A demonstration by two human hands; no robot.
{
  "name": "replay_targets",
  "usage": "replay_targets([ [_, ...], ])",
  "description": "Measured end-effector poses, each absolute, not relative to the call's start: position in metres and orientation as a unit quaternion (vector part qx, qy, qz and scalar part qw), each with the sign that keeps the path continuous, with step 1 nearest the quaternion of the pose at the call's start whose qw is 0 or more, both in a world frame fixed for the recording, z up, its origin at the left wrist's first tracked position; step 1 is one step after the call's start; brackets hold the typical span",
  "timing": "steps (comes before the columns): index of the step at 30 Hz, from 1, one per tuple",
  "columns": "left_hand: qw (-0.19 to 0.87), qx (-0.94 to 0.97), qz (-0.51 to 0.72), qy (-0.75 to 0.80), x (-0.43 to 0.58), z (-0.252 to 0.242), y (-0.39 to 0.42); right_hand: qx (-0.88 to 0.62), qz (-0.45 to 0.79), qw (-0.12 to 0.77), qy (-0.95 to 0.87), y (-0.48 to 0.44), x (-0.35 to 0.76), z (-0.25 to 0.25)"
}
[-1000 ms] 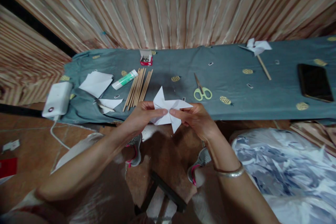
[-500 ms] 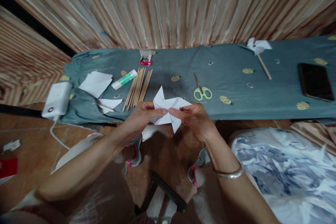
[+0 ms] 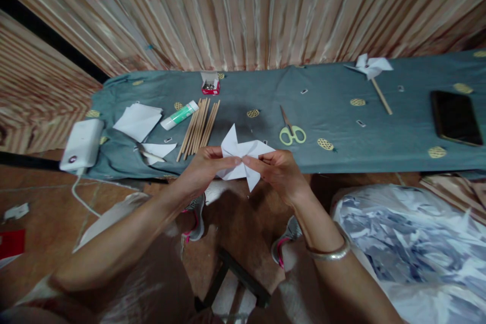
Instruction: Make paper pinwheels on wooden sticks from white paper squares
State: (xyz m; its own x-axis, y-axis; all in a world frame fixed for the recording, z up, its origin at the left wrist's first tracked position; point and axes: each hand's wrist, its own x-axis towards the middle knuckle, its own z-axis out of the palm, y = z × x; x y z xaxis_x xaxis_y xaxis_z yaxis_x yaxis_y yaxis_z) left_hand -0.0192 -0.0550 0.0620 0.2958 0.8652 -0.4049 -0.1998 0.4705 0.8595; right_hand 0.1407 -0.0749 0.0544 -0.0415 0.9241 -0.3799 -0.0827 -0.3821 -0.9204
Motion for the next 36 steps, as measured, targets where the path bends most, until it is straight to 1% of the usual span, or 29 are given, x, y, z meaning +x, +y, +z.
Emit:
replay_targets([
  [15, 0.712, 0.376, 0.368, 0.464, -0.0194, 0.0592, -0.0535, -0.548, 0.63, 0.414, -0.361, -0.0752, 0.1404, 0.0551],
  [23, 0.714, 0.365, 0.371, 0.468, -0.0183, 0.0562, -0.0515, -0.539, 0.619, 0.419, -0.389, -0.0744, 0.1408, 0.0532],
  [31, 0.732, 0.32, 0.368, 0.475, -0.0186, 0.0575, -0.0519, -0.514, 0.653, 0.437, -0.345, -0.0736, 0.1422, 0.0597],
  [36, 0.735, 0.319, 0.36, 0.478, -0.0187, 0.054, -0.0527, -0.486, 0.679, 0.428, -0.345, -0.0737, 0.1399, 0.0577],
])
